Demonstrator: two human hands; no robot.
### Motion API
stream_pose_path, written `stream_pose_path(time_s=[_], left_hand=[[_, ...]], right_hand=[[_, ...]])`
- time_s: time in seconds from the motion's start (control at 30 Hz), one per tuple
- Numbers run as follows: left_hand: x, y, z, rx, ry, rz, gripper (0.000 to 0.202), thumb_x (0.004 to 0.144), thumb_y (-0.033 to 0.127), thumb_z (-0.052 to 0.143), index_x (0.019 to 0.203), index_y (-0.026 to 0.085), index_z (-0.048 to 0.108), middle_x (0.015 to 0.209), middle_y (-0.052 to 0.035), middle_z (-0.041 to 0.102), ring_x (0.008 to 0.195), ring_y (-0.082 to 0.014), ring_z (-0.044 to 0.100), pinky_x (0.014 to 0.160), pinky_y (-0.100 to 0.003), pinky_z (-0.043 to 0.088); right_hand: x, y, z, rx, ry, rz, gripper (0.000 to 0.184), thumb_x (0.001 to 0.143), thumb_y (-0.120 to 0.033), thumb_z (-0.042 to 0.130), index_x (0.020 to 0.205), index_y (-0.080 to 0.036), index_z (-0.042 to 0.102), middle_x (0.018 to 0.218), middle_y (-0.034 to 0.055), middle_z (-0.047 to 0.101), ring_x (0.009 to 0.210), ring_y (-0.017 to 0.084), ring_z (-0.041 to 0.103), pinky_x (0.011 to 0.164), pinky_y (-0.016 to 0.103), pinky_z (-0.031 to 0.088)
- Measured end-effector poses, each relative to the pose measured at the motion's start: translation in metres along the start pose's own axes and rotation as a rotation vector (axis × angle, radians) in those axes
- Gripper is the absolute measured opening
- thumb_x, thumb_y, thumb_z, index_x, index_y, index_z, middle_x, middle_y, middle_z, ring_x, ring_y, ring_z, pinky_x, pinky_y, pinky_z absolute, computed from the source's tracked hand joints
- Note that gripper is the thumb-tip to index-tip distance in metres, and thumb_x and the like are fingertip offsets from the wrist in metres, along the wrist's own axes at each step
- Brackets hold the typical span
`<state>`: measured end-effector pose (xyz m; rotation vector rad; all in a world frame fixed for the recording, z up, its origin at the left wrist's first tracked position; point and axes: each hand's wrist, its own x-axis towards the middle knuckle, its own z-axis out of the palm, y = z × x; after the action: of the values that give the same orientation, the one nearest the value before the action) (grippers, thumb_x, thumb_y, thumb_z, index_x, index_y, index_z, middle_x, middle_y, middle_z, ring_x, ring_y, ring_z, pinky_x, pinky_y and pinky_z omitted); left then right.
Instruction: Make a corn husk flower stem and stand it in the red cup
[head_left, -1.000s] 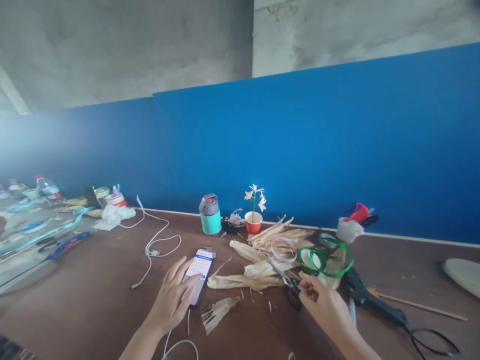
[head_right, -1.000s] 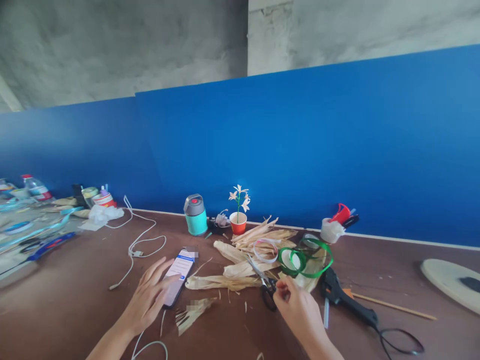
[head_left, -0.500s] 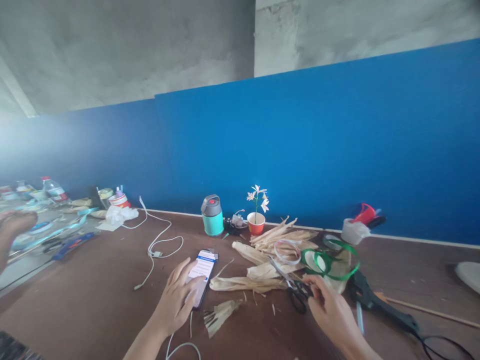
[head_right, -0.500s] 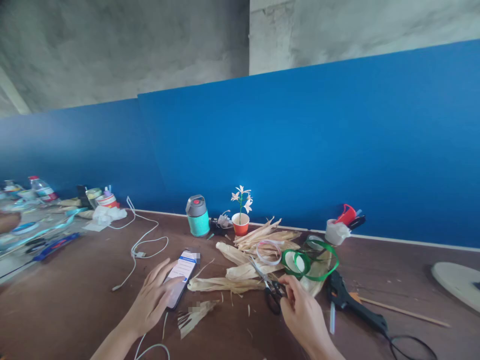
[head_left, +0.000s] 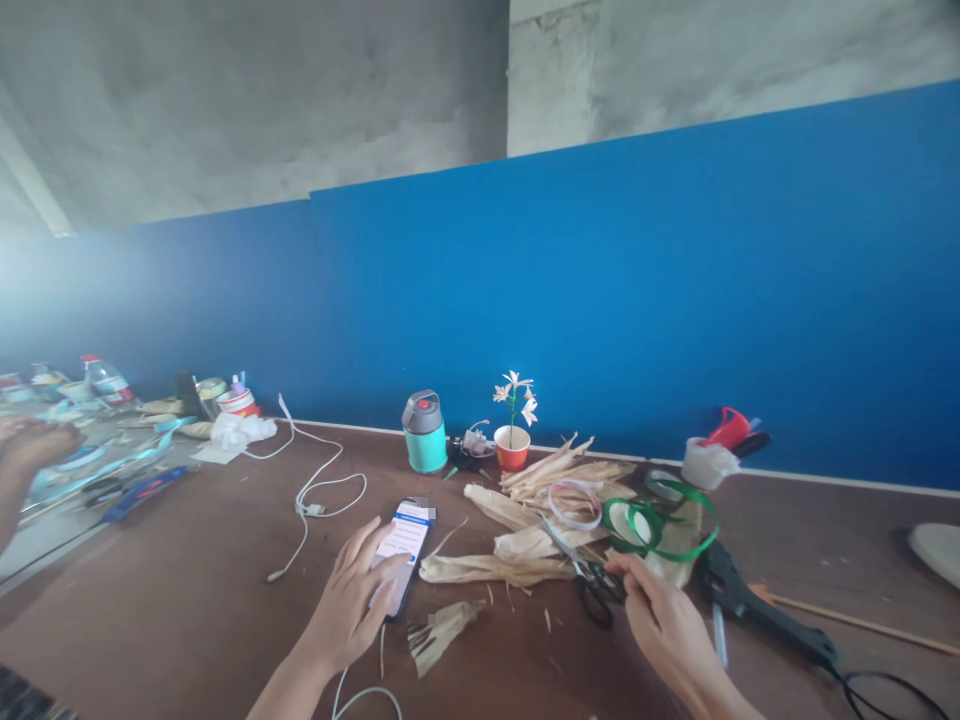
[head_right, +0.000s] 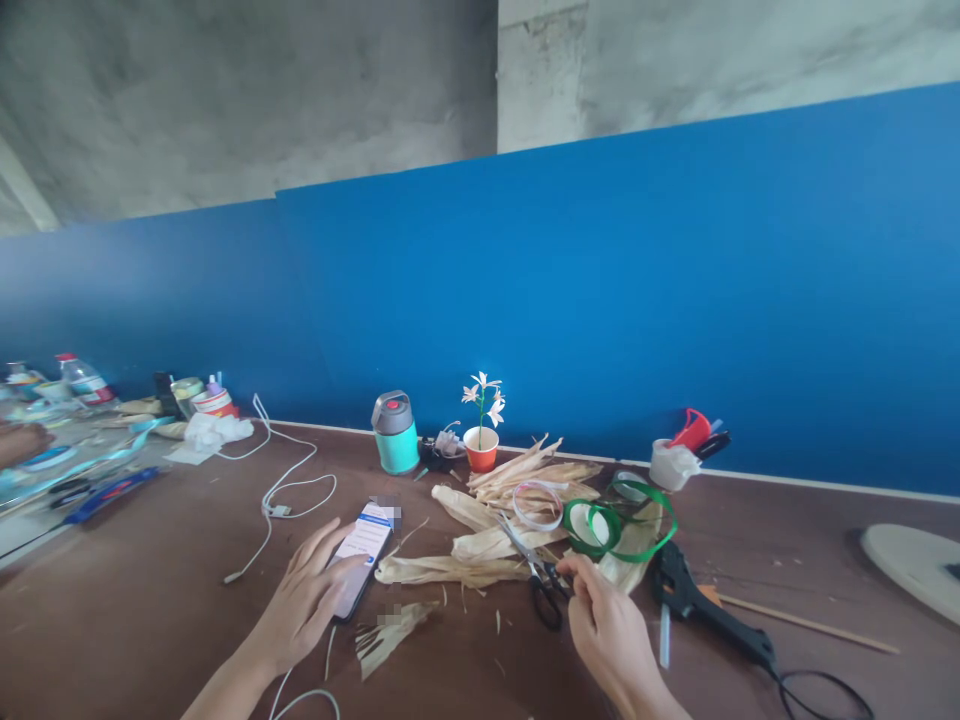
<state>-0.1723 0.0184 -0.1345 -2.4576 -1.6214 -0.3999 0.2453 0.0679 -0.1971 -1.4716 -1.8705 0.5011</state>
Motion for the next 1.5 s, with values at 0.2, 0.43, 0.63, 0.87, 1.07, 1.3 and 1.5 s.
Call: stream_pose_path(time_s=[0.2,0.43,0.63,0.87,1.07,1.3,1.5], left_hand=[[0.000,0.000,0.001,0.006,-0.019,0.000,0.037,0.091,0.027,0.041,0.125,0.031,0.054,0.146,-0.0023,0.038,0.138,-0.0285,0.021,0.107,-0.050,0.033],[0.001,0.000,-0.001,0.018,-0.012,0.001,0.038,0.091,0.027,0.041,0.127,0.031,0.053,0.145,-0.0025,0.038,0.137,-0.0292,0.022,0.106,-0.050,0.034],[0.001,-0.001,0.000,0.002,-0.005,-0.001,0.037,0.090,0.028,0.042,0.126,0.031,0.054,0.145,-0.0011,0.038,0.137,-0.0287,0.022,0.106,-0.049,0.034],[0.000,0.000,0.001,0.000,-0.016,-0.011,0.037,0.091,0.028,0.041,0.125,0.032,0.055,0.146,-0.0013,0.037,0.137,-0.0286,0.023,0.106,-0.049,0.034],[0.001,0.002,-0.001,0.000,-0.009,-0.009,0.040,0.091,0.028,0.040,0.130,0.031,0.051,0.146,-0.0030,0.039,0.136,-0.0290,0.025,0.106,-0.049,0.035],[0.000,-0.002,-0.001,0.003,0.059,-0.055,0.042,0.090,0.029,0.041,0.132,0.031,0.049,0.143,-0.0035,0.043,0.135,-0.0294,0.028,0.105,-0.050,0.036],[-0.001,-0.004,-0.002,0.018,0.116,-0.103,0.040,0.091,0.027,0.039,0.129,0.030,0.052,0.140,-0.0041,0.046,0.134,-0.0282,0.030,0.104,-0.050,0.036]], right_hand=[[-0.002,-0.006,-0.001,-0.017,0.022,-0.017,0.029,0.071,-0.023,0.039,0.093,-0.022,0.058,0.064,-0.0010,0.058,0.059,0.018,0.059,0.057,0.023,0.044],[-0.003,-0.005,0.000,-0.045,0.017,-0.034,0.028,0.073,-0.022,0.037,0.094,-0.021,0.055,0.057,-0.0047,0.045,0.053,0.016,0.054,0.055,0.024,0.042],[-0.003,-0.012,0.000,-0.049,0.049,-0.018,0.029,0.069,-0.021,0.039,0.093,-0.022,0.055,0.055,-0.0056,0.045,0.049,0.015,0.050,0.050,0.023,0.040],[-0.001,-0.018,0.002,-0.012,0.109,-0.023,0.031,0.069,-0.023,0.037,0.094,-0.020,0.056,0.061,-0.0028,0.049,0.051,0.016,0.053,0.053,0.025,0.042],[-0.002,-0.013,-0.002,-0.016,0.094,-0.007,0.029,0.072,-0.024,0.038,0.093,-0.020,0.057,0.057,-0.0031,0.049,0.049,0.017,0.052,0.052,0.026,0.041],[-0.002,-0.008,-0.005,0.010,0.054,-0.019,0.028,0.073,-0.023,0.039,0.095,-0.020,0.057,0.060,-0.0022,0.052,0.053,0.017,0.054,0.055,0.025,0.043],[-0.001,-0.011,-0.004,-0.005,0.115,-0.037,0.029,0.069,-0.022,0.042,0.093,-0.020,0.059,0.055,-0.0039,0.050,0.048,0.016,0.049,0.049,0.024,0.039]])
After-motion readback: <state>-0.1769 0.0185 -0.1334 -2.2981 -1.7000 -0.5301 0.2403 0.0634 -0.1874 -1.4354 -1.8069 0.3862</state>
